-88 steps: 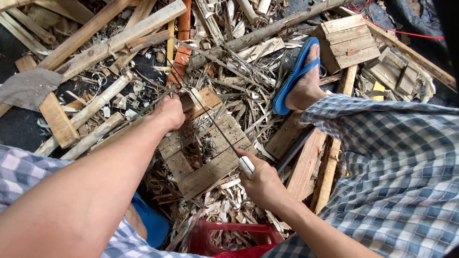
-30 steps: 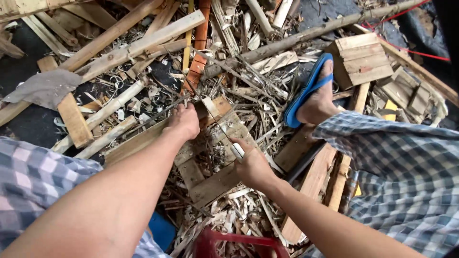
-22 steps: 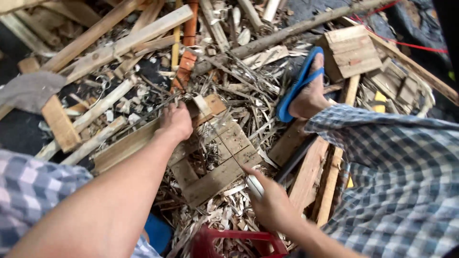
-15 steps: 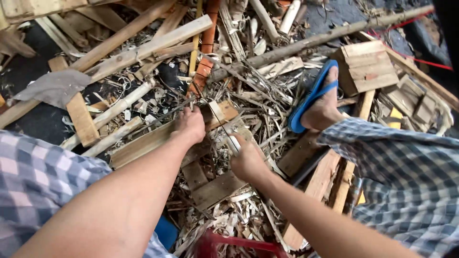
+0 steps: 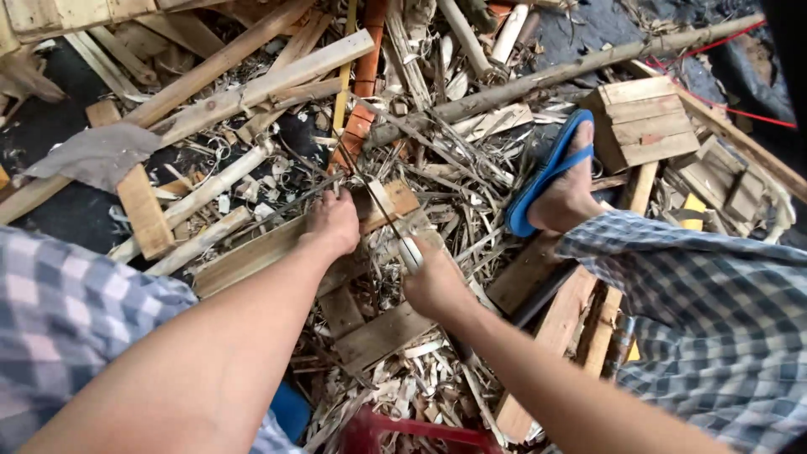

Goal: Shaving a piece of wood using a hand-held blade while sitting on the ground

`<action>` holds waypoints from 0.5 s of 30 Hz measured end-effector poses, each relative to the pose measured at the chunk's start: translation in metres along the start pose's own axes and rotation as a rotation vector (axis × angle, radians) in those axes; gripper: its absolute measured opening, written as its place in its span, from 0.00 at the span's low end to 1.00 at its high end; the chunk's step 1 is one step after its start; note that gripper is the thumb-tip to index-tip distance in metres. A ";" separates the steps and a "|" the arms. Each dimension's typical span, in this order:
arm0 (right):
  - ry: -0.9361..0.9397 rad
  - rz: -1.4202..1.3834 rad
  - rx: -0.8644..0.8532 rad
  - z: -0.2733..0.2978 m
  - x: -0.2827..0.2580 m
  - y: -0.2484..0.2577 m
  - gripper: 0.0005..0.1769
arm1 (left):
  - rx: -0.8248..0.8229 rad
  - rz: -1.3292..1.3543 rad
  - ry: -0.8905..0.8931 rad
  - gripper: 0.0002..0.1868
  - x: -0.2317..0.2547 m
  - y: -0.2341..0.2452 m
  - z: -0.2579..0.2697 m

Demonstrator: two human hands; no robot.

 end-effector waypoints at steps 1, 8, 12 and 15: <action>0.154 0.030 0.100 0.009 0.006 0.004 0.27 | 0.059 0.021 0.008 0.31 -0.008 -0.005 -0.009; -0.024 0.039 0.011 0.074 0.060 0.013 0.37 | -0.049 0.117 0.032 0.43 0.010 0.010 0.018; 0.127 0.057 0.100 0.013 -0.007 0.015 0.25 | 0.050 0.080 0.013 0.37 0.003 0.005 0.004; 0.132 0.162 0.085 0.030 -0.008 0.009 0.40 | -0.035 0.137 0.050 0.30 0.006 0.019 0.019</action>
Point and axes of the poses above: each hand's wrist, its own z-axis away from the middle knuckle, its own y-axis out of the back of the hand, x = y × z, the point moved 9 cm from there along -z, towards the middle knuckle, and after that the axes turned 7 degrees about -y, right-handed, at the moved point
